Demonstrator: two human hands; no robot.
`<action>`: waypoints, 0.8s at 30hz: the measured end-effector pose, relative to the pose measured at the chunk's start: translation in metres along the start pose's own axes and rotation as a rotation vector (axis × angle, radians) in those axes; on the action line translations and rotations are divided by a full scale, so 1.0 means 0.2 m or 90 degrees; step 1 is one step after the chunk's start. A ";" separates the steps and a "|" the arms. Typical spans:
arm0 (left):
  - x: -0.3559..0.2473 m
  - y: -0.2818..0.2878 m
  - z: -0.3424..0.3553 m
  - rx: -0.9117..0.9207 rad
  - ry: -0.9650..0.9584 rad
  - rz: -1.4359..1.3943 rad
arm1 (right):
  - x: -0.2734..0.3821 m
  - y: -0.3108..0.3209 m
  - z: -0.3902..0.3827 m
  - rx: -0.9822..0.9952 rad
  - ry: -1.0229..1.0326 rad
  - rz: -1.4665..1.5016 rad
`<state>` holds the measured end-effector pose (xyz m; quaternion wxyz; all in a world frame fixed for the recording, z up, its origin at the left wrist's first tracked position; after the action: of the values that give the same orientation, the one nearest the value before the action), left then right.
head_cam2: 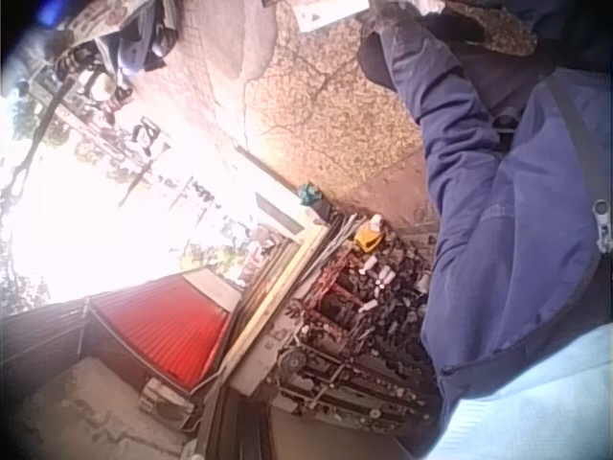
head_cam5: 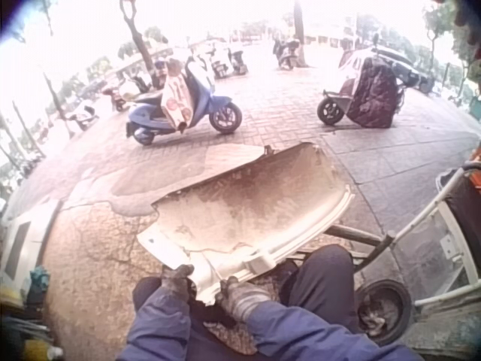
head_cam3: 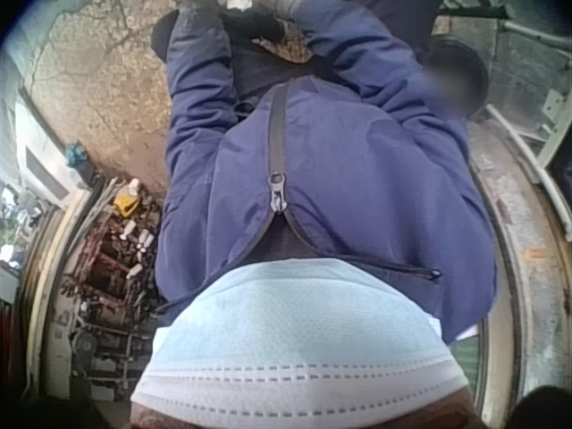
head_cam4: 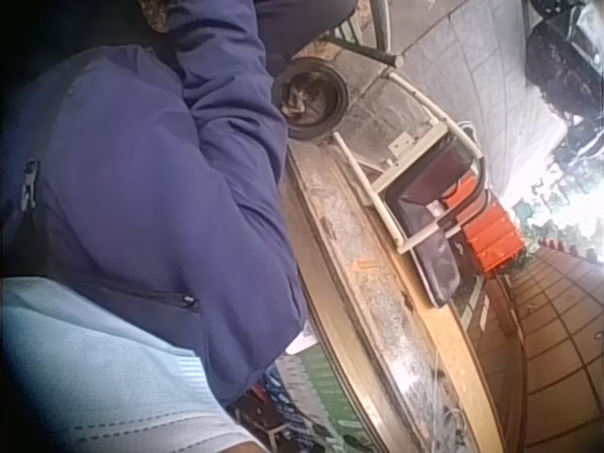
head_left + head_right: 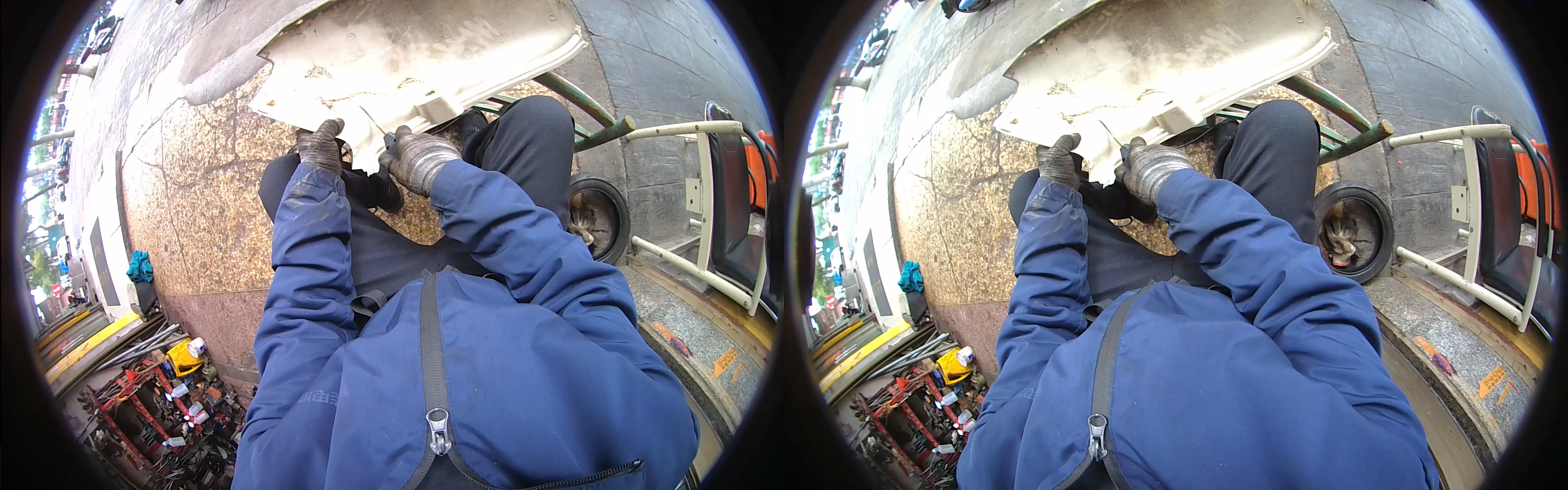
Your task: The person sits on the ground and uses a handheld soldering iron to melt and smooth a damaged area on a black plastic part. They rotate the part to access different sides and continue applying heat to the damaged region.
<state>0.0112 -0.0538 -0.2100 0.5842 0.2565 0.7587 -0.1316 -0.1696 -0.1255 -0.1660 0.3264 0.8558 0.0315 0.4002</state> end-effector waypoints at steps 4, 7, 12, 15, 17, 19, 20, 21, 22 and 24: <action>-0.01 -0.01 -0.01 -0.001 0.009 -0.019 | -0.01 -0.01 0.01 0.007 0.004 -0.004; -0.01 -0.01 -0.02 -0.004 0.013 -0.026 | -0.01 -0.01 0.02 0.001 0.021 0.001; -0.02 -0.01 -0.03 0.000 0.021 -0.014 | -0.02 -0.01 0.02 0.001 -0.006 0.003; -0.02 -0.01 -0.02 0.000 0.037 0.000 | -0.02 -0.02 0.02 -0.006 0.014 -0.007; -0.02 -0.01 -0.02 -0.006 0.028 0.000 | -0.03 -0.01 0.02 -0.008 0.003 -0.010; -0.02 -0.01 -0.02 -0.018 0.007 -0.006 | -0.02 -0.01 0.02 -0.004 0.000 -0.005; -0.02 -0.01 -0.02 -0.012 0.012 -0.008 | -0.02 -0.01 0.02 -0.003 -0.002 -0.002; -0.02 -0.01 -0.02 -0.007 0.017 -0.009 | -0.02 0.00 0.02 -0.001 0.009 -0.001; -0.02 -0.01 -0.02 -0.004 0.025 -0.004 | -0.01 0.00 0.02 -0.001 0.020 0.000; -0.03 -0.01 -0.03 -0.005 0.015 0.017 | 0.00 0.00 0.01 0.005 0.029 -0.003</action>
<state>0.0072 -0.0534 -0.2027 0.5781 0.2655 0.7626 -0.1178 -0.1683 -0.1279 -0.1673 0.3235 0.8474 0.0426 0.4188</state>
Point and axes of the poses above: each hand's wrist, its own z-axis towards the middle knuckle, its own y-axis out of the back of the hand, x = y × z, the point moved 2 cm from there along z, towards the middle knuckle, and after that the axes turned 12 degrees about z, right-handed, at the moved point
